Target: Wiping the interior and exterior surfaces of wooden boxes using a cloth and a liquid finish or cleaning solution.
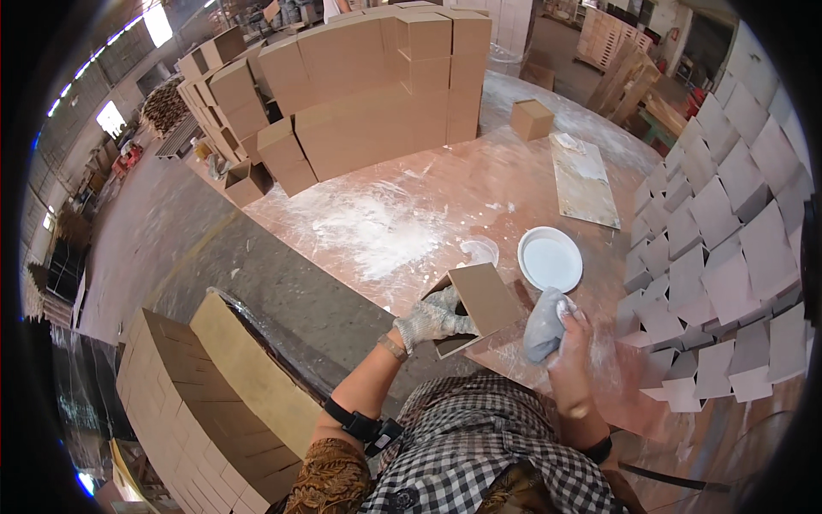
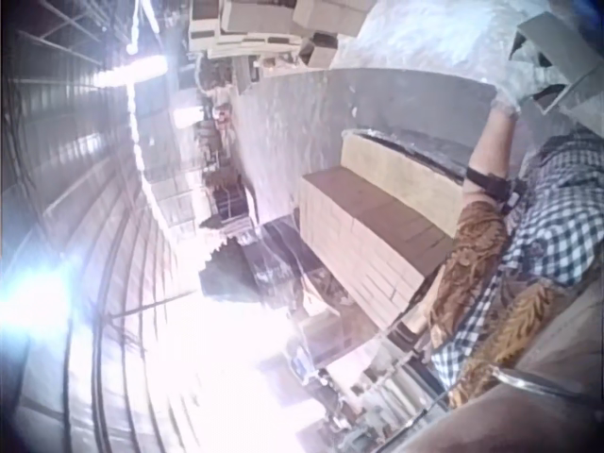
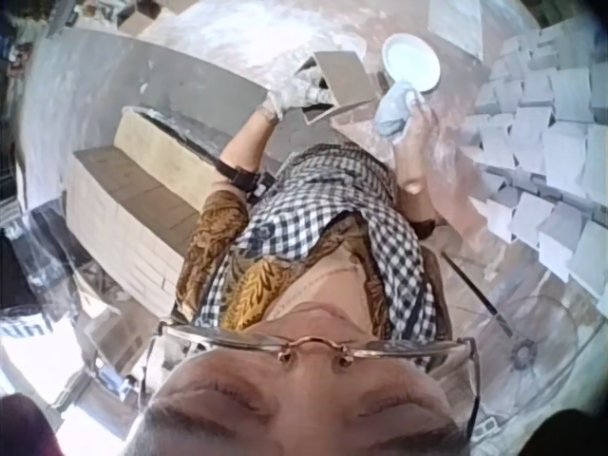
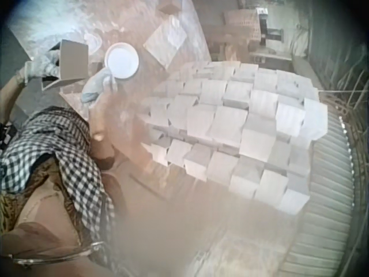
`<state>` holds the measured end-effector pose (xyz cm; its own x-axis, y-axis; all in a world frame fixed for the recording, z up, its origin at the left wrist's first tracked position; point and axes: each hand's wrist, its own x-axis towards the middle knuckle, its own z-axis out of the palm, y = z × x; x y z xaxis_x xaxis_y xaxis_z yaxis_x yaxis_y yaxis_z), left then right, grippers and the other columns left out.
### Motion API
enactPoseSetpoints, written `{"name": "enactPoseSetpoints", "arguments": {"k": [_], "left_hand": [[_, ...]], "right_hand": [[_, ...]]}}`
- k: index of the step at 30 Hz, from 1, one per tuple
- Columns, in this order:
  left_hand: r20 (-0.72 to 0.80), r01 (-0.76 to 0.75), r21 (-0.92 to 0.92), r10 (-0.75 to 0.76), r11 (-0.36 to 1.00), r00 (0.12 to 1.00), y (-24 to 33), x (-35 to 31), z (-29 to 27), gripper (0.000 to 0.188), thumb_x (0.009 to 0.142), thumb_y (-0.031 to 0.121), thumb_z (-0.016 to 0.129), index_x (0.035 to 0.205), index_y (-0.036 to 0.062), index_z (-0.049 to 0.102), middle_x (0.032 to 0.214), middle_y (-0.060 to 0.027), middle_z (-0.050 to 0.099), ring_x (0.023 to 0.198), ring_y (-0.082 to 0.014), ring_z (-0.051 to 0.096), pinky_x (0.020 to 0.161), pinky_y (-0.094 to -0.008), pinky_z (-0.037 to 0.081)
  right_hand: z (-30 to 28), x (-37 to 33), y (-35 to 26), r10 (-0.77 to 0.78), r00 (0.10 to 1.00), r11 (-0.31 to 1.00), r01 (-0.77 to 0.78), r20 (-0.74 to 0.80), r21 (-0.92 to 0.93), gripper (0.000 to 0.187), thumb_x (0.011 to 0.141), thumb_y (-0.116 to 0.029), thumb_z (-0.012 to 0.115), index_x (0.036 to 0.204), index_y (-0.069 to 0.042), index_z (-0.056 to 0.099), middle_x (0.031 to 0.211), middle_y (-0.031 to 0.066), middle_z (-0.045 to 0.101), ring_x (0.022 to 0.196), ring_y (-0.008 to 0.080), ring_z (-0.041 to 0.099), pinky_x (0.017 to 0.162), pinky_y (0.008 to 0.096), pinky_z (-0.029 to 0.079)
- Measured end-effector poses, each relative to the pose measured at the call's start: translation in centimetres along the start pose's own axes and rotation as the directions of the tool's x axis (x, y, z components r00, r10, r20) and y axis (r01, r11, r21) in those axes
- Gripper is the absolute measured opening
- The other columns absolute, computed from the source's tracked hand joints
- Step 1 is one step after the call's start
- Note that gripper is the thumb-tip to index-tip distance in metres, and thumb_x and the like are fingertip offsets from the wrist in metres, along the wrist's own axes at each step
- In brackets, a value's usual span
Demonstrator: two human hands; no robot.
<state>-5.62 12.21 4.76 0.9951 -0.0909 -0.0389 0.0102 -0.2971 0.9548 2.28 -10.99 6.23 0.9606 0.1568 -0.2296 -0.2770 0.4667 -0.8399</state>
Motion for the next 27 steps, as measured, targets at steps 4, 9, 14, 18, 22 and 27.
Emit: {"name": "enactPoseSetpoints", "arguments": {"k": [4,9,14,18,22,27], "left_hand": [[0.017,0.028,0.112,-0.030,0.993,0.999,0.2,1.3,0.9,0.080,0.070,0.051,0.068,0.130,0.0081,0.041,0.122,-0.0131,0.052,0.112,-0.0249,0.049,0.093,-0.0334,0.038],[0.067,0.083,0.278,-0.105,0.957,0.992,0.1,3.1,2.1,0.082,0.070,0.059,0.063,0.132,0.0110,0.039,0.125,-0.0150,0.050,0.113,-0.0278,0.048,0.094,-0.0332,0.037],[0.089,0.147,0.403,-0.198,0.903,0.976,0.1,4.8,3.2,0.086,0.069,0.061,0.062,0.134,0.0119,0.035,0.128,-0.0174,0.047,0.116,-0.0308,0.046,0.095,-0.0355,0.037],[0.000,0.227,0.596,-0.283,0.771,0.959,-1.8,7.2,4.7,0.081,0.073,0.060,0.055,0.133,0.0086,0.036,0.125,-0.0178,0.049,0.112,-0.0313,0.050,0.092,-0.0390,0.041],[-0.034,0.290,0.749,-0.402,0.596,0.915,-2.5,8.9,4.9,0.060,0.081,0.044,0.052,0.128,0.0089,0.043,0.120,-0.0170,0.052,0.110,-0.0292,0.053,0.088,-0.0413,0.044],[0.088,0.184,0.841,-0.463,0.509,0.882,-3.0,10.8,5.9,0.043,0.081,0.038,0.055,0.111,0.0076,0.056,0.120,-0.0166,0.053,0.108,-0.0296,0.054,0.087,-0.0420,0.045]], "right_hand": [[0.4,0.5,2.1,-0.155,0.987,0.954,0.137,-0.048,-0.268,0.017,0.082,-0.003,0.056,0.098,0.001,0.061,0.087,0.0011,0.061,0.077,0.0080,0.054,0.070,0.0217,0.044],[1.0,-1.2,2.7,-0.167,0.963,0.860,0.246,0.210,-0.446,0.015,0.083,-0.003,0.056,0.097,0.001,0.060,0.086,0.0006,0.059,0.075,0.0059,0.051,0.067,0.0203,0.043],[0.3,-0.6,1.5,-0.187,0.976,0.910,0.216,0.116,-0.354,0.016,0.081,0.000,0.054,0.096,0.002,0.061,0.084,0.0000,0.059,0.075,0.0059,0.051,0.068,0.0201,0.042],[-2.5,0.7,2.6,-0.240,0.970,0.888,0.239,0.048,-0.392,0.016,0.081,-0.002,0.055,0.095,0.002,0.061,0.084,0.0004,0.059,0.077,0.0051,0.051,0.068,0.0209,0.043],[-3.5,0.3,3.2,-0.391,0.893,0.551,0.420,0.221,-0.721,0.016,0.077,0.000,0.056,0.091,0.002,0.063,0.084,0.0087,0.063,0.077,0.0150,0.059,0.068,0.0269,0.046],[-2.7,0.8,3.3,-0.542,0.649,0.129,0.693,0.535,-0.710,0.022,0.070,0.003,0.056,0.089,0.000,0.064,0.087,0.0128,0.063,0.079,0.0289,0.061,0.071,0.0362,0.049]]}}
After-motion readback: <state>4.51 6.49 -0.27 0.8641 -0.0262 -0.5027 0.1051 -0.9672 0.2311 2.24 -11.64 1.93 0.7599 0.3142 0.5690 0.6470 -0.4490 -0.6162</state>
